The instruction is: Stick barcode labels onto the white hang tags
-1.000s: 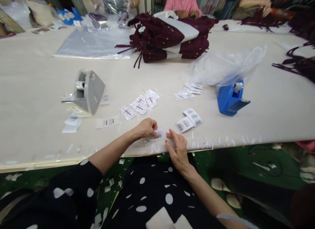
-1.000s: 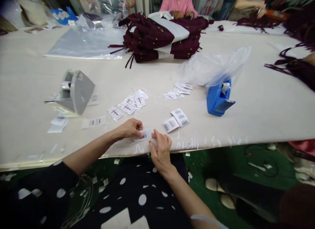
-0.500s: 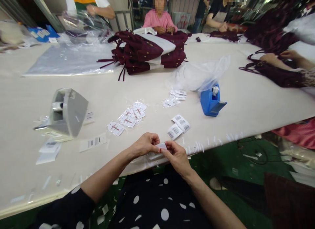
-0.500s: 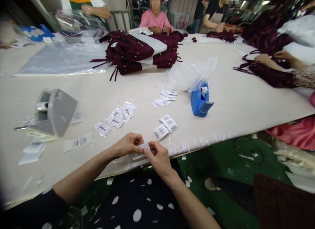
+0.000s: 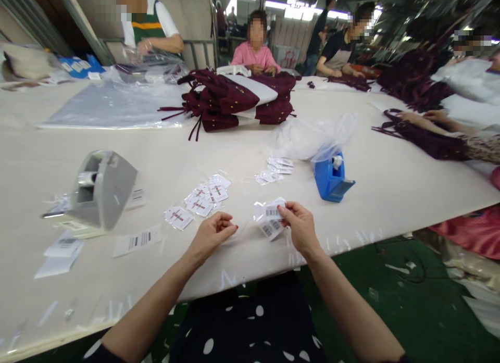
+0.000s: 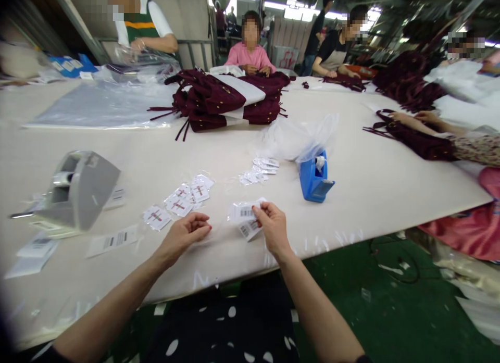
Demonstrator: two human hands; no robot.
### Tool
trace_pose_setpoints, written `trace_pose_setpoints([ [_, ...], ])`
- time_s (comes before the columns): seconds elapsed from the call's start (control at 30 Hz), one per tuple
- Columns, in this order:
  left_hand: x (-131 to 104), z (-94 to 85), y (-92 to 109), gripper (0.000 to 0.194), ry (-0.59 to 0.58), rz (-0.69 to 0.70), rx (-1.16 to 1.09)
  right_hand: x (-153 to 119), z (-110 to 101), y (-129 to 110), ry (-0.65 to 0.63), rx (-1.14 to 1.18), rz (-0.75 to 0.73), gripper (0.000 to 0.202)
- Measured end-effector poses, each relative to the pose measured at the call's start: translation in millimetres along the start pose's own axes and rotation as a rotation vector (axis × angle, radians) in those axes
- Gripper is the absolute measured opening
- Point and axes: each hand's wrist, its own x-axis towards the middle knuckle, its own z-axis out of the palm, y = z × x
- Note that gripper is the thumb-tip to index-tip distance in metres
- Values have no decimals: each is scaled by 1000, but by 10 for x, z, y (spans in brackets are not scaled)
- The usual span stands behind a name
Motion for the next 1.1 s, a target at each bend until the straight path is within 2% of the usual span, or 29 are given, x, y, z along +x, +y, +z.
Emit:
trace_pose_setpoints([
  [0.07,49,-5,-173,31,158,145,107,399,-15,-71,93,-98,-38,30],
  [0.1,63,-3,-251,29,191,190,169,607,-20,-106,141,-191,-48,33],
  [0.2,69,10,-402,24,174,256,310,1131,-61,-175,202,-320,-59,35],
  [0.3,61,15,-426,23,170,293,368,1313,-170,-142,248,-453,-97,37],
  [0.4,66,13,-400,22,171,295,385,1098,-327,0,235,-576,-149,39],
  [0.53,81,8,-384,22,178,280,391,519,-510,244,116,-677,-159,40],
  [0.63,92,13,-370,23,167,263,412,202,-546,370,51,-760,-190,45],
  [0.73,107,88,-299,24,147,236,466,107,-504,438,65,-801,-219,44],
  [0.83,150,284,-194,28,99,273,502,145,-458,470,111,-673,-172,43],
  [0.97,261,605,-109,23,106,341,462,175,-486,423,144,-284,-55,43],
  [1.03,301,703,-73,17,138,339,409,123,-521,338,167,-129,-41,38],
  [1.1,307,733,-7,16,143,351,341,25,-527,219,182,-92,-79,30],
])
